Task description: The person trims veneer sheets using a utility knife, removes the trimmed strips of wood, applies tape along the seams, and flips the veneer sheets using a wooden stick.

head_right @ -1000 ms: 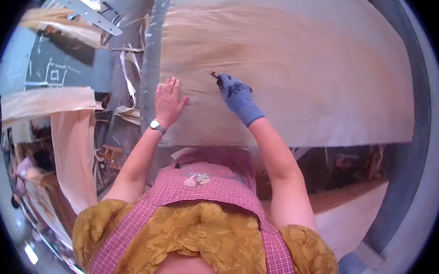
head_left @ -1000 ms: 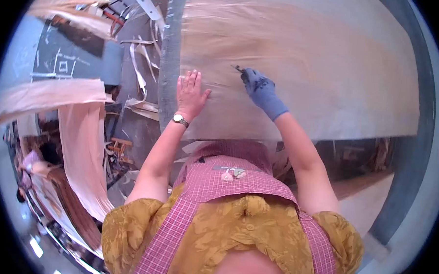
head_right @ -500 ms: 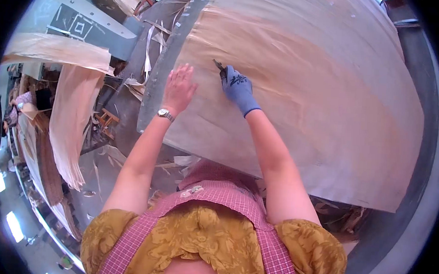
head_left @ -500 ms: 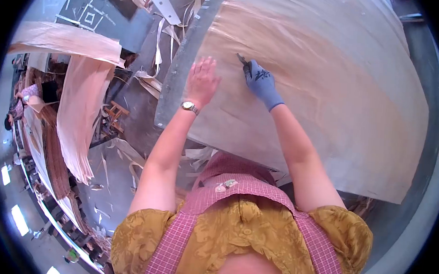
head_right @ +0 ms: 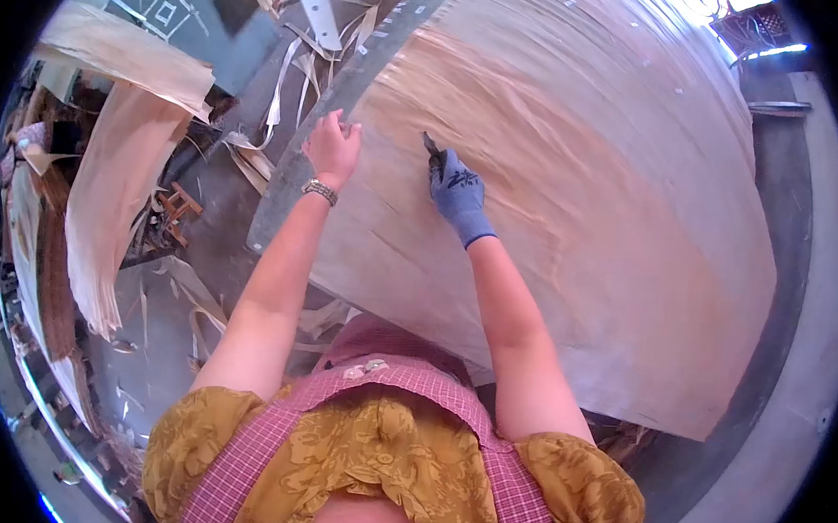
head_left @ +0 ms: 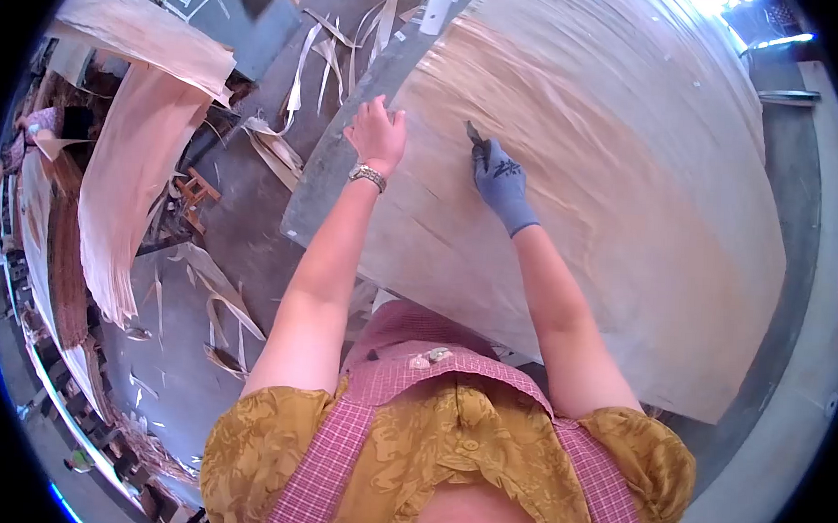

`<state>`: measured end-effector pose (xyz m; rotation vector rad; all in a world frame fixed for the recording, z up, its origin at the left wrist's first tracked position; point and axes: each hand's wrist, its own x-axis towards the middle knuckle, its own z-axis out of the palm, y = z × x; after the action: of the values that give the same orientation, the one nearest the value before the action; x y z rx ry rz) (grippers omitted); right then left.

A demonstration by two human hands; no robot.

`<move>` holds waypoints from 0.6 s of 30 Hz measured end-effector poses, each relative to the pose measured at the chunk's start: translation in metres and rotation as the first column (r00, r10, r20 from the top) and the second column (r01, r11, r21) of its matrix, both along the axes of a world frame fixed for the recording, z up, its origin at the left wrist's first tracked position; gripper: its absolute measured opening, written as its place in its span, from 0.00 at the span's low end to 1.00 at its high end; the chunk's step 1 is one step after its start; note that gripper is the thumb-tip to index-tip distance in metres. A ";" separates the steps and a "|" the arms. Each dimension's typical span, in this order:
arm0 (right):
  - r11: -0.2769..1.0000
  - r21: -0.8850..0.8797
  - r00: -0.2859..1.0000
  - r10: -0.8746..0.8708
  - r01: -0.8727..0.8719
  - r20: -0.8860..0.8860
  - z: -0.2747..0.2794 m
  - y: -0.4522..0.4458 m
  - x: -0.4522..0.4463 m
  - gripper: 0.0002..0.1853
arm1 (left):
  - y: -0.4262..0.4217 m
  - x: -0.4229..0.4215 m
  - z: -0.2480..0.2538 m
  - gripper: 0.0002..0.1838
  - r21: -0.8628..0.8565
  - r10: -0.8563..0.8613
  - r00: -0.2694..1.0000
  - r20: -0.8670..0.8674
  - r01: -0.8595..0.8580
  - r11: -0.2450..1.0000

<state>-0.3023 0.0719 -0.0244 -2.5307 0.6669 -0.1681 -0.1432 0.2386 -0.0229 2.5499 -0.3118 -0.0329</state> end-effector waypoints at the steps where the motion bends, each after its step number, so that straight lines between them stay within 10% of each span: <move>1: 1.000 0.008 1.000 -0.003 0.003 0.001 0.001 0.001 0.000 0.11 | 0.001 0.000 0.001 0.23 -0.038 0.009 1.000 -0.018 -0.009 0.999; 7: 1.000 0.014 0.999 -0.020 0.021 -0.048 0.002 0.001 0.002 0.12 | 0.009 -0.010 0.007 0.15 -0.015 0.111 0.994 0.009 -0.110 0.994; 18: 0.995 0.101 1.000 -0.021 0.023 -0.020 -0.013 -0.010 -0.001 0.12 | 0.005 -0.062 0.028 0.05 -0.159 -0.107 0.889 0.445 0.196 0.968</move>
<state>-0.3031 0.0620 -0.0371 -2.4314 0.6936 -0.1157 -0.2054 0.2441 0.0056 2.3038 -0.6528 0.4913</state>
